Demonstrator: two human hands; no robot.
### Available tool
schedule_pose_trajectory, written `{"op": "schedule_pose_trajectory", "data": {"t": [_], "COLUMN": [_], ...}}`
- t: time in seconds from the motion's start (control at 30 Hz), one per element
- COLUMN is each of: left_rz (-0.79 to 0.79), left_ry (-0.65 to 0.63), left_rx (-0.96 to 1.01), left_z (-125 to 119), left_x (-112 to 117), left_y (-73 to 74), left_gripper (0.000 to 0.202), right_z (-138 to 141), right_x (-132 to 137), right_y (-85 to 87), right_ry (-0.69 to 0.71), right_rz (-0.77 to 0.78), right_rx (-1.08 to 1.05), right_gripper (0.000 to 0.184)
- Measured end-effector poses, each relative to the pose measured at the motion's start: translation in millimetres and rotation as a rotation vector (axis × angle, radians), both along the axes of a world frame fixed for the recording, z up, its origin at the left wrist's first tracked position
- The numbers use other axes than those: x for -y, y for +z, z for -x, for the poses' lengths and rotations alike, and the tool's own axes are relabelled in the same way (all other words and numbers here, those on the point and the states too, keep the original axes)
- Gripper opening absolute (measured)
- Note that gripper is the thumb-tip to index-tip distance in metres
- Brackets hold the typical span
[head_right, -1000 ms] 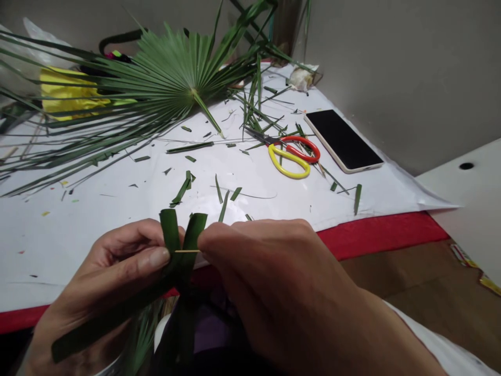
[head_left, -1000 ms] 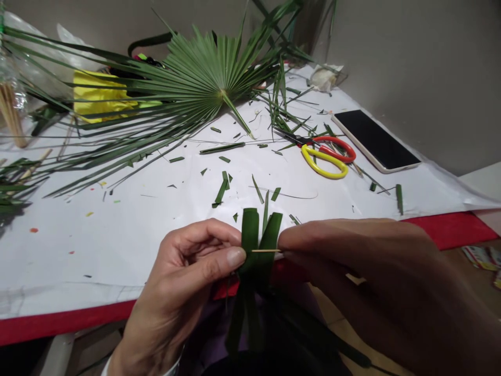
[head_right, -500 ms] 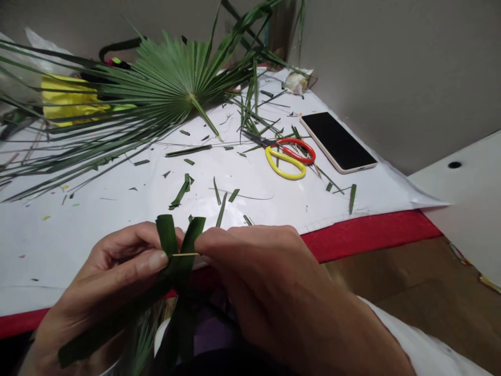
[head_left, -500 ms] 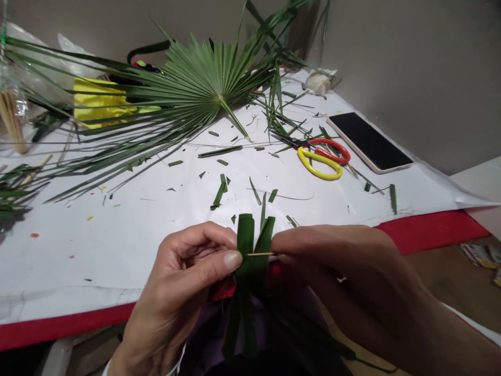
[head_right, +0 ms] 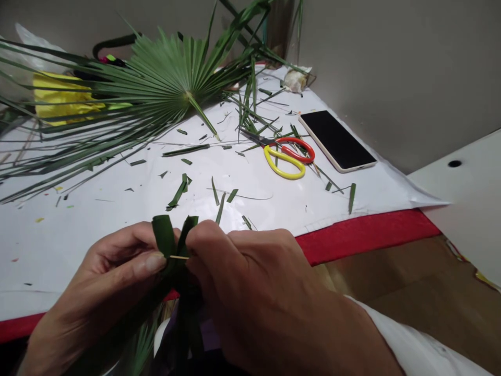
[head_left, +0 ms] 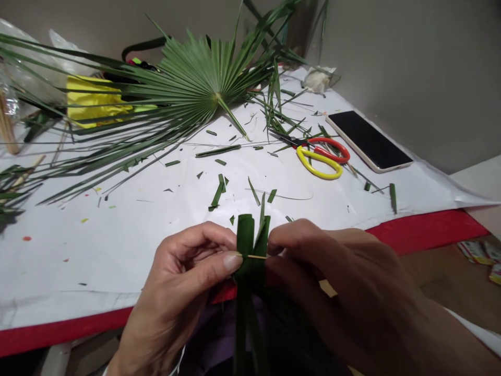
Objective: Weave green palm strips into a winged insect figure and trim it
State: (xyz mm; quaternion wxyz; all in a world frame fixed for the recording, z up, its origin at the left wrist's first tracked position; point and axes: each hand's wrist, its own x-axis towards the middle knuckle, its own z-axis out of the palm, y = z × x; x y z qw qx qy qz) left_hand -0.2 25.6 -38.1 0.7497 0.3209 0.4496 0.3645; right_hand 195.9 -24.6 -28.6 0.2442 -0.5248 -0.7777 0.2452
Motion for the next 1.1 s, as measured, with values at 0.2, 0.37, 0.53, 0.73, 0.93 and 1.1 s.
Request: {"op": "schedule_pose_trajectory", "data": {"t": [0.2,0.37,0.53,0.73,0.93,1.1], "left_rz": [-0.031,-0.041,0.026,-0.061,-0.125,-0.077], "left_ry": [0.029,0.041,0.096,0.1,0.142,0.19], "left_rx": [-0.014,0.004,-0.045,-0.016,-0.013,0.058], "left_z": [0.9,-1.3,-4.3,1.8,3.8,8.1], "left_x": [1.3,1.5,7.8,8.8,8.2,12.0], "left_y": [1.2,5.3,18.7,19.8,25.2,27.2], "left_gripper": [0.011,0.017,0.02,0.014,0.01,0.011], "right_z": [0.4,12.0,15.7,13.4,20.7,30.2], "right_x": [-3.3,-14.9,-18.5,-14.3,-18.3,-24.1], "right_y": [5.2,16.9,25.6,29.3,32.3,31.3], "right_ry": [-0.009,-0.04,-0.042,-0.008,-0.025,0.019], "right_rz": [0.019,-0.089,-0.17,-0.321,-0.469,-0.452], "right_rx": [0.025,0.082,0.146,0.176,0.146,0.058], "right_gripper": [0.021,0.005,0.01,0.019,0.013,0.014]}}
